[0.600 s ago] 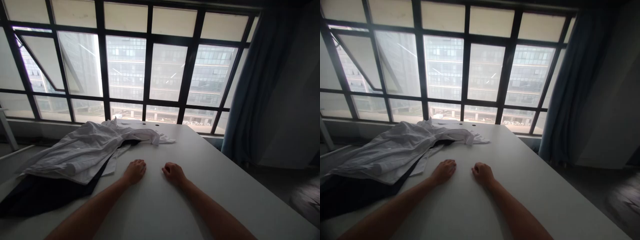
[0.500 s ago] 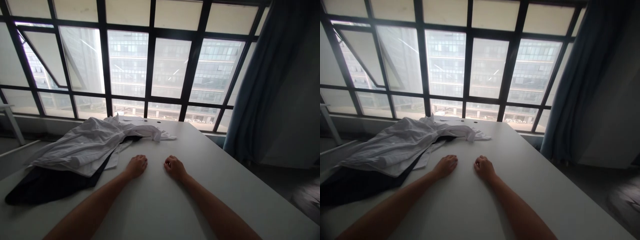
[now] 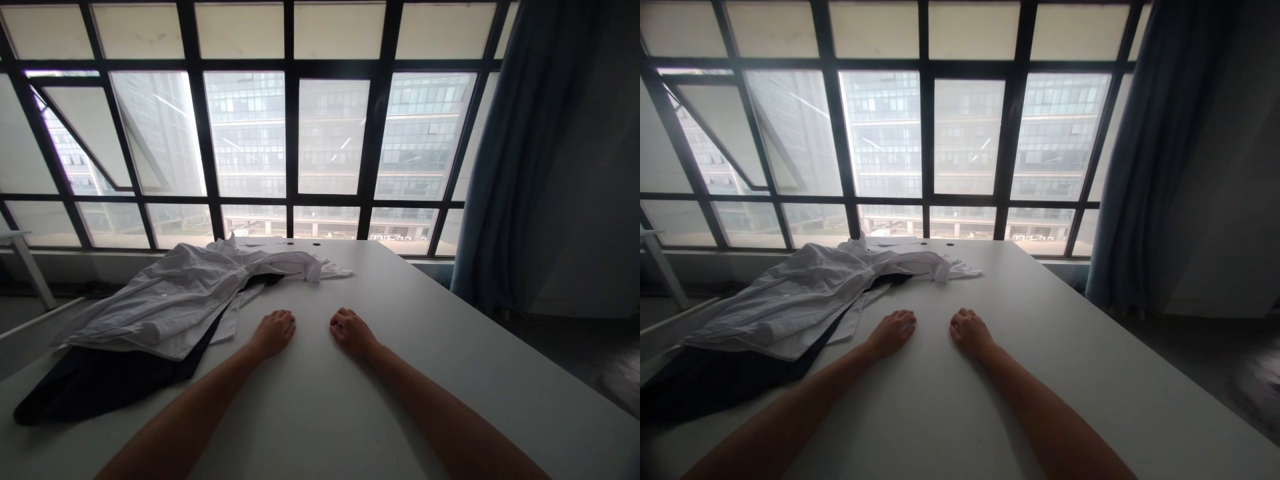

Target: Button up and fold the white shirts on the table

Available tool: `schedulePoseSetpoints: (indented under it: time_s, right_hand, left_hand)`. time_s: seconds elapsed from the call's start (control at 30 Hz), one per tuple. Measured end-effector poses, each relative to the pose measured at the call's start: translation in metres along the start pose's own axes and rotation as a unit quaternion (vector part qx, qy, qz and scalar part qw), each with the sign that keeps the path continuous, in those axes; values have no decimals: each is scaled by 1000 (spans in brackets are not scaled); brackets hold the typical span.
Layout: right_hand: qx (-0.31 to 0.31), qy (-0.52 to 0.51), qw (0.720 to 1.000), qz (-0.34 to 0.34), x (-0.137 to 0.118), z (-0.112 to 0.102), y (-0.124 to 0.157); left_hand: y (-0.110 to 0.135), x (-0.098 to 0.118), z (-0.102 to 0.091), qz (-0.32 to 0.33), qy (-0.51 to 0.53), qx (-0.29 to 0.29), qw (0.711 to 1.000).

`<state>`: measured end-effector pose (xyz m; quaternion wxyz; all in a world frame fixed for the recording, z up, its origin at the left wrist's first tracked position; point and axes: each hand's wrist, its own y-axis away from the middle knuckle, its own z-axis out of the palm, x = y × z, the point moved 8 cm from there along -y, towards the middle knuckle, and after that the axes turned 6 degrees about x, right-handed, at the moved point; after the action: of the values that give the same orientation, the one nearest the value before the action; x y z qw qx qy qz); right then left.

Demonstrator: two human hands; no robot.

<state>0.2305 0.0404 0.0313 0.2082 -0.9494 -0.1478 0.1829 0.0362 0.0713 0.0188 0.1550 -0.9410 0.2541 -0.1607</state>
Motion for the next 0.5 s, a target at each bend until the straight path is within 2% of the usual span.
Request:
schedulePoseSetpoints:
  time_s: [0.4, 0.5]
  right_hand:
    - [1, 3, 1000, -1, 1, 1, 0]
    - [-4, 9, 1000, -3, 0, 1, 1]
  left_hand:
    - [1, 3, -5, 24, 13, -5, 1000]
    - [-1, -1, -15, 16, -11, -2, 1000]
